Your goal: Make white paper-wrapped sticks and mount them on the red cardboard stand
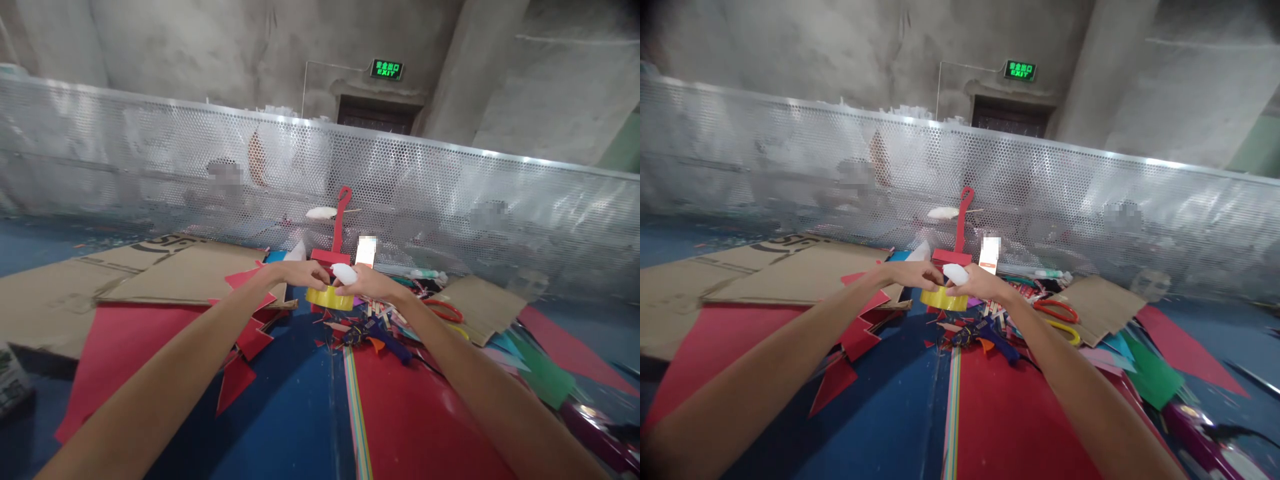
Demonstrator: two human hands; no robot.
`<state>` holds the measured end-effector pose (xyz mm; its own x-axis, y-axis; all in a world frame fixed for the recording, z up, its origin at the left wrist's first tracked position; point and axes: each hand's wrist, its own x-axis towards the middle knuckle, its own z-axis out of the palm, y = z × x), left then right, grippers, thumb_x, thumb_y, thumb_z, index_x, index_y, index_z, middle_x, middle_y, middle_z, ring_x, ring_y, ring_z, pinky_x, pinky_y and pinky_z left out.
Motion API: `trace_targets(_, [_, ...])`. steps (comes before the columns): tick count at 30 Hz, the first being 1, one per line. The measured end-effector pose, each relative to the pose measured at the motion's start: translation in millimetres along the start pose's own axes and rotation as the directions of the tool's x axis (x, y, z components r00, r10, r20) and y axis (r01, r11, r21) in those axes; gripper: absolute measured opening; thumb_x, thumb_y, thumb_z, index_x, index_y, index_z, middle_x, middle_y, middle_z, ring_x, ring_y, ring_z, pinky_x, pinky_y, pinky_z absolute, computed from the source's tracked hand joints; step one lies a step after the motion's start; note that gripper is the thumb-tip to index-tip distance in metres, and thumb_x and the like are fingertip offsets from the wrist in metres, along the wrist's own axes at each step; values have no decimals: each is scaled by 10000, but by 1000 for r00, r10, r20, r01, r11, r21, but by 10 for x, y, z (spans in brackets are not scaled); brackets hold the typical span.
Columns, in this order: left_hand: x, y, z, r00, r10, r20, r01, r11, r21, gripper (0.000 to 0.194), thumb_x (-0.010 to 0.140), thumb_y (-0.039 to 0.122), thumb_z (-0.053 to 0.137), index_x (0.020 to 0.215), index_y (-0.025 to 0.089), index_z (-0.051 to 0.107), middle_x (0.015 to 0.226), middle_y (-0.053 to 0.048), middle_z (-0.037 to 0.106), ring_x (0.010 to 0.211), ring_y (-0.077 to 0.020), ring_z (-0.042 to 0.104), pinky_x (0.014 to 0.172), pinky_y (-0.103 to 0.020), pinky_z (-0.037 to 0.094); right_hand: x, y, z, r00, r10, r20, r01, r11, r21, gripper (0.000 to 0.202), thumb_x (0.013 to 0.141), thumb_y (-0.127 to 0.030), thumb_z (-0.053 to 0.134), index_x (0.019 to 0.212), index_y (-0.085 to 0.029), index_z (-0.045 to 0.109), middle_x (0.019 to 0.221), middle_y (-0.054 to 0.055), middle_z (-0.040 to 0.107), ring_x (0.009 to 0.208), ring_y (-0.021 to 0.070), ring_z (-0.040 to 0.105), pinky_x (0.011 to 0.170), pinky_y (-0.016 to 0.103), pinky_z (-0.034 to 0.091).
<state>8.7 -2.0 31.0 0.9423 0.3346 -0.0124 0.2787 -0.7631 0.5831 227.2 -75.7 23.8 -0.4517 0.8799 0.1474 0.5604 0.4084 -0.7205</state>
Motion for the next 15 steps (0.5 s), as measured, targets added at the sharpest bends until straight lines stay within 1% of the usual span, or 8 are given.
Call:
trace_targets(3, [32,2,2,1000,18,11,-18,1000,10,151,782,283,565,738,143,602,670,23,484,626,-108,380,591,-240,283,-5,-17,1,1000,30,-8,-30,999,-19,433,651,-443,792,927,-113,741,751,25,632,676,138,511,608,251,393])
trace_targets(6, [50,-28,3,999,37,15,-37,999,3,167,794,299,561,750,144,606,664,25,477,624,-111,387,589,-244,286,-12,-44,6,999,41,-11,-41,999,-22,430,648,-430,793,932,-112,739,762,25,633,683,137,509,616,250,394])
trace_targets(10, [42,-74,0,999,34,25,-34,999,-3,180,786,282,569,822,132,662,713,10,553,658,-119,446,620,-244,321,-10,-37,10,999,42,6,-41,999,-24,419,655,-418,787,942,-117,738,747,20,624,663,129,494,597,246,385])
trace_targets(12, [35,-87,-3,1000,23,9,-23,1000,-8,189,771,266,588,865,134,687,757,2,599,690,-124,480,646,-241,340,-5,-16,7,999,34,9,-34,999,-30,402,660,-408,784,932,-116,740,736,19,619,644,121,483,581,243,376])
trace_targets(15, [31,-98,-5,1000,19,-9,-19,1000,-11,203,766,263,605,889,136,705,782,-7,630,713,-129,507,664,-239,358,0,10,2,1000,21,14,-20,999,-30,377,668,-399,783,922,-124,743,706,11,605,609,109,462,559,238,367])
